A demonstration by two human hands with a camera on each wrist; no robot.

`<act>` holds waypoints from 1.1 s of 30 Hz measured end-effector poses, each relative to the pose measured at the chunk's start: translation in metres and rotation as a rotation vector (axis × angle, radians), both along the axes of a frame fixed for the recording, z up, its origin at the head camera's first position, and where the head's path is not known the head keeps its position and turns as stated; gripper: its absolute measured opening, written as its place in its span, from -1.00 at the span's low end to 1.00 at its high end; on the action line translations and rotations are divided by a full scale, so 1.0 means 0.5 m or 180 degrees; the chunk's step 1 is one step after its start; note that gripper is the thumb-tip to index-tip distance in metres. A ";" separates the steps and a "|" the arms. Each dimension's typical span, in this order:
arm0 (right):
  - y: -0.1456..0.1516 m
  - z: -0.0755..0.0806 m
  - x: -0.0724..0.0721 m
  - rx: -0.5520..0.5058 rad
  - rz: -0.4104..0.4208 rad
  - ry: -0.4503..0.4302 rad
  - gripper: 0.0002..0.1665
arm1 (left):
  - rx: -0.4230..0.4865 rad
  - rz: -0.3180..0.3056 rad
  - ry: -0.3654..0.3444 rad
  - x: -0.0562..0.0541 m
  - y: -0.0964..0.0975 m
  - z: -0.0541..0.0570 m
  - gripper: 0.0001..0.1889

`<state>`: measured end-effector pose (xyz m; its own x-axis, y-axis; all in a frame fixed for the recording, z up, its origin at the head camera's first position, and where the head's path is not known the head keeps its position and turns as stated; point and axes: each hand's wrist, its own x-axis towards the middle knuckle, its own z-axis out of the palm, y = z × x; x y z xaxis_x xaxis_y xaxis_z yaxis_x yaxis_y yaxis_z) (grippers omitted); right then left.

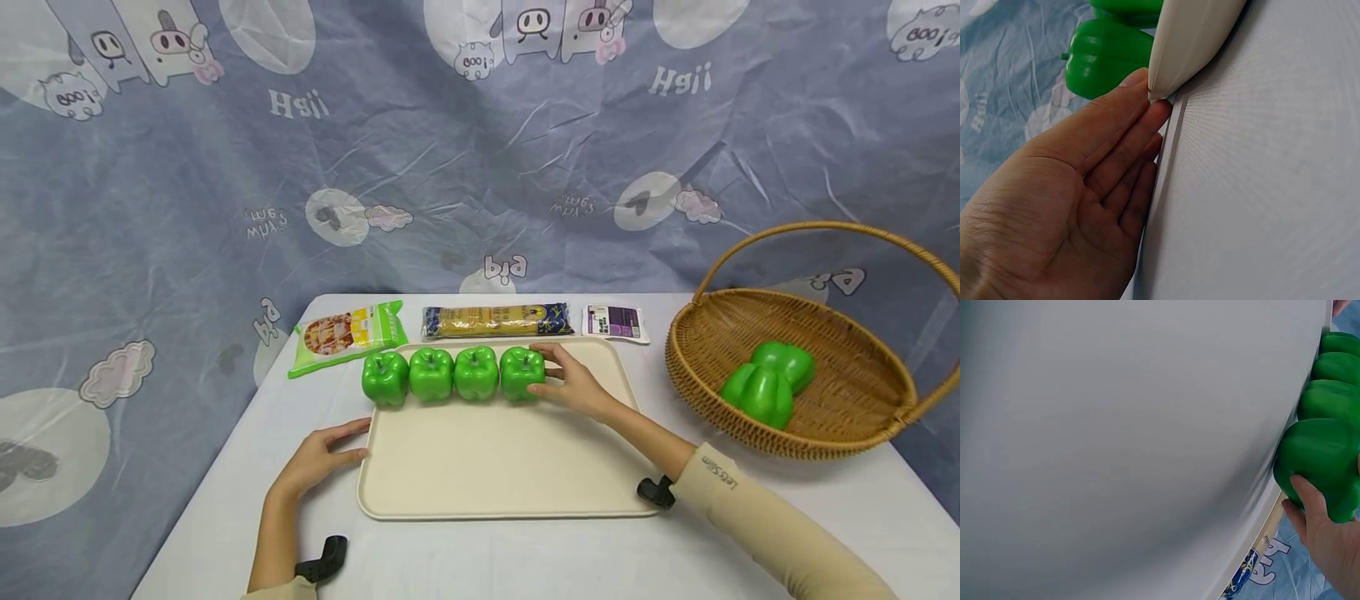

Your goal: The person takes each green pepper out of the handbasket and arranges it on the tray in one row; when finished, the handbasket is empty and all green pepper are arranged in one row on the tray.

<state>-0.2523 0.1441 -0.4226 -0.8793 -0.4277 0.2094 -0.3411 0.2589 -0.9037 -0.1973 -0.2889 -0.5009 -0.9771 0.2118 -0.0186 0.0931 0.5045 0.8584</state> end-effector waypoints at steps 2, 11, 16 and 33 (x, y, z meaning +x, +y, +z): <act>-0.001 -0.004 -0.002 -0.0027 0.0009 0.0012 -0.22 | -0.0003 -0.0004 -0.0006 0.000 0.001 0.000 -0.42; 0.009 -0.053 -0.032 -0.0027 0.0001 -0.0028 -0.16 | -0.0060 -0.0023 0.0065 -0.004 0.001 -0.005 -0.42; 0.013 -0.032 -0.022 -0.0019 0.0064 -0.0095 -0.10 | -0.0048 0.0004 0.0027 -0.004 0.002 -0.008 -0.43; 0.176 0.119 0.052 0.0593 0.0072 0.1252 -0.15 | -0.0049 0.0010 0.0051 0.000 0.002 -0.004 -0.44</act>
<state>-0.2263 0.2322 -0.3629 -0.7380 -0.5080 0.4442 -0.6576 0.3937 -0.6423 -0.1973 -0.2880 -0.5031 -0.9780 0.2087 -0.0062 0.1052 0.5180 0.8489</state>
